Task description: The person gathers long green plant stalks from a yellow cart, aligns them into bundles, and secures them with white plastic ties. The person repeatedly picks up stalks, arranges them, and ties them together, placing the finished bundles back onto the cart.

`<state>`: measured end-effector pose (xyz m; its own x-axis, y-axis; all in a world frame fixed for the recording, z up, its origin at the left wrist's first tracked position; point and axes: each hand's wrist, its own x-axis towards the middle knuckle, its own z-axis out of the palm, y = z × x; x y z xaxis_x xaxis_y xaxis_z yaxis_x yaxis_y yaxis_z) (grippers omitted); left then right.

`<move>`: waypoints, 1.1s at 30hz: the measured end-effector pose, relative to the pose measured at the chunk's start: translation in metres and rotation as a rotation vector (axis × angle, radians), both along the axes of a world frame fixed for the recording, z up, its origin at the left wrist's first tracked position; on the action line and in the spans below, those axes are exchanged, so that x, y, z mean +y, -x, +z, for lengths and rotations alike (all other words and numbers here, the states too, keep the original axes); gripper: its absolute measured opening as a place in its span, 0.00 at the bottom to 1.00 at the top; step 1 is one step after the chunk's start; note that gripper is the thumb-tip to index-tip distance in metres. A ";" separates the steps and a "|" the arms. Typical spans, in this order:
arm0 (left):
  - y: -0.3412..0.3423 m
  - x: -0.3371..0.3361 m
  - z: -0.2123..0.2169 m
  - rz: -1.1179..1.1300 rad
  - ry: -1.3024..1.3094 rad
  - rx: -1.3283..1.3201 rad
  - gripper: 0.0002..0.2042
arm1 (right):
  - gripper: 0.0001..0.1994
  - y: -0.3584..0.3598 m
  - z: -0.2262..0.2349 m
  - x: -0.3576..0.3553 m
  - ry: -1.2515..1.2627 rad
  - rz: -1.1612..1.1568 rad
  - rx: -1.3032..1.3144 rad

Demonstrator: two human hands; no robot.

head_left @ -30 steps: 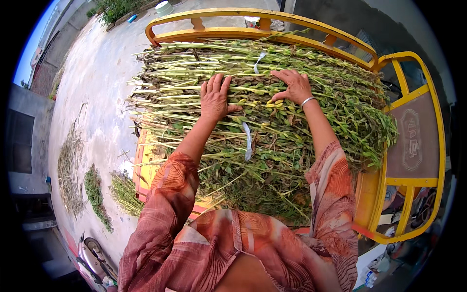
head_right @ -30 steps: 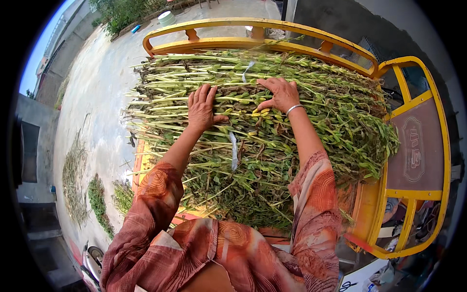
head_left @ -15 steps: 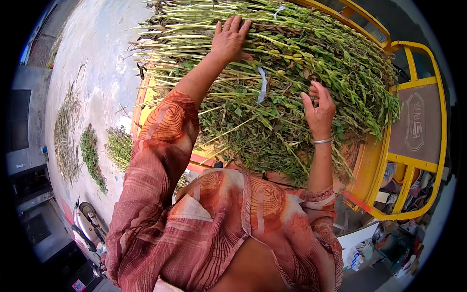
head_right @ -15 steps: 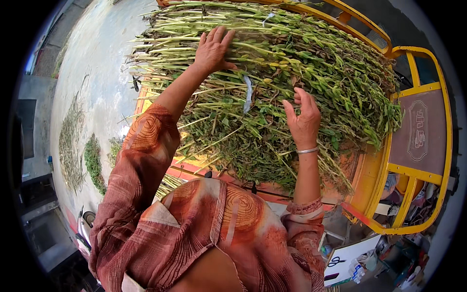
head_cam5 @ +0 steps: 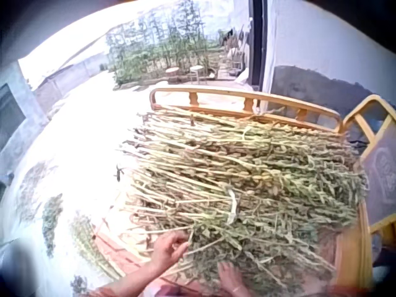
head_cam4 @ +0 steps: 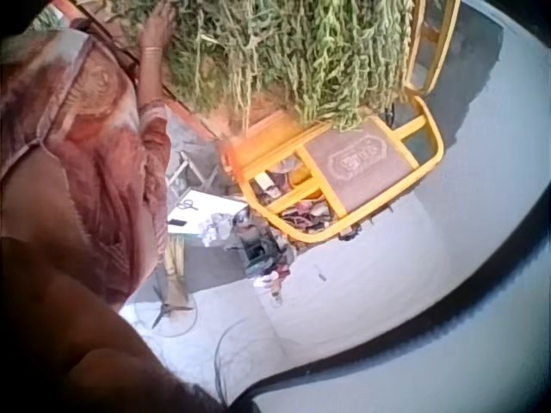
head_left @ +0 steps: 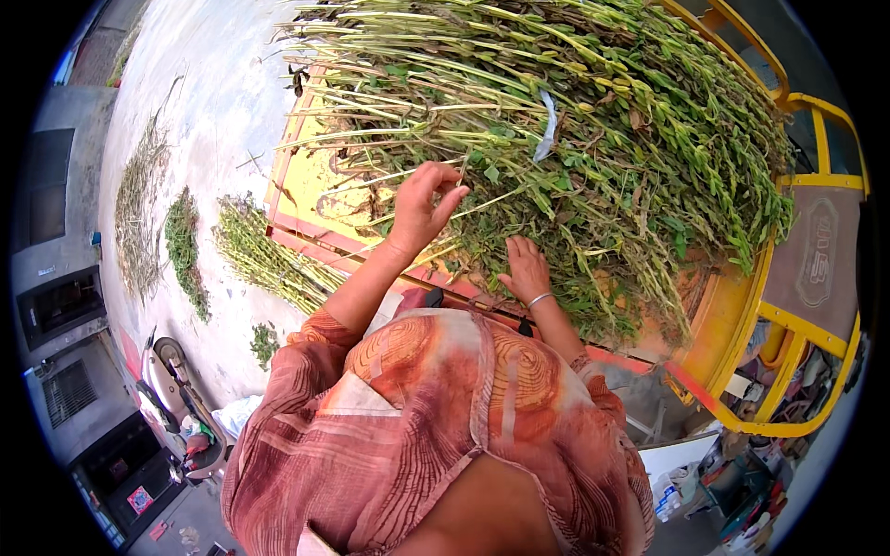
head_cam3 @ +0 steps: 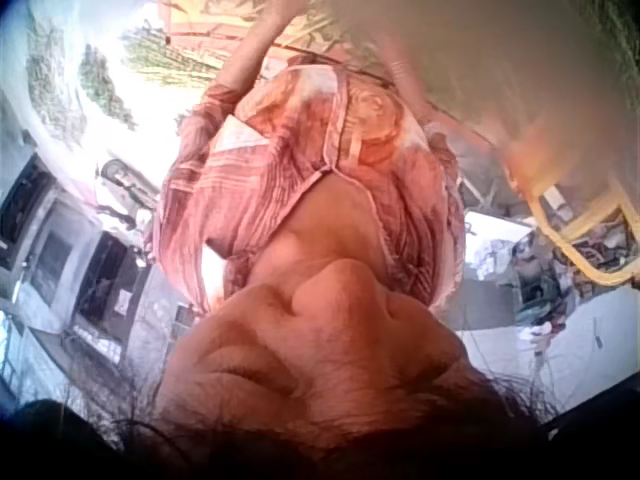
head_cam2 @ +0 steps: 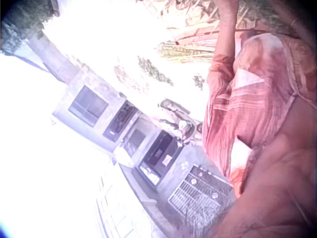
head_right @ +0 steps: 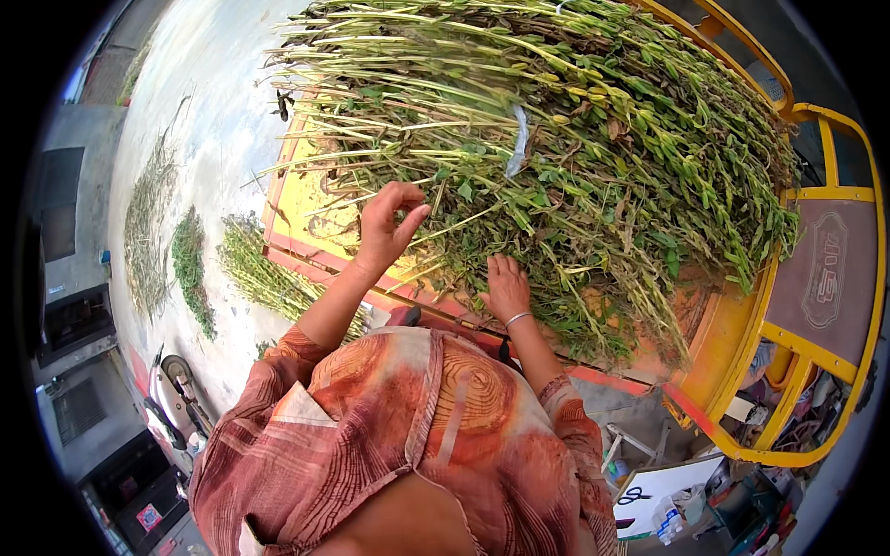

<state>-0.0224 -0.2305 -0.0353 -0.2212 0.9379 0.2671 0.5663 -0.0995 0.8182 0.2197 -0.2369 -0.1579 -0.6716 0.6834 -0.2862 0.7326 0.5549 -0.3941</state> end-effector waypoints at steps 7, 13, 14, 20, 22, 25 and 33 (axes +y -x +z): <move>-0.040 -0.231 -0.202 0.085 0.903 -0.469 0.22 | 0.33 0.075 -0.054 -0.007 -0.193 0.110 -0.240; -0.030 -0.199 -0.219 0.522 0.910 -1.262 0.17 | 0.23 0.070 -0.050 0.023 -0.156 0.141 -0.113; -0.033 -0.191 -0.226 0.598 0.871 -1.270 0.16 | 0.23 0.064 -0.047 0.032 -0.129 0.141 -0.070; -0.043 -0.132 -0.186 0.433 0.620 0.237 0.27 | 0.25 0.039 -0.024 0.094 -0.078 -0.014 -0.084; -0.047 -0.114 -0.175 0.236 0.517 0.426 0.34 | 0.25 0.037 -0.030 0.103 -0.092 0.022 -0.123; -0.060 -0.116 -0.240 0.182 0.565 0.700 0.38 | 0.26 0.038 -0.033 0.104 -0.128 0.034 -0.172; -0.035 -0.109 -0.255 0.017 0.583 0.629 0.05 | 0.28 0.045 0.014 0.029 -0.262 0.147 0.075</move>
<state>0.0124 -0.3400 -0.2902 -0.2091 0.9614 -0.1790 0.9295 0.2523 0.2689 0.1743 -0.2081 -0.1436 -0.7812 0.6215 -0.0591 0.6114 0.7426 -0.2734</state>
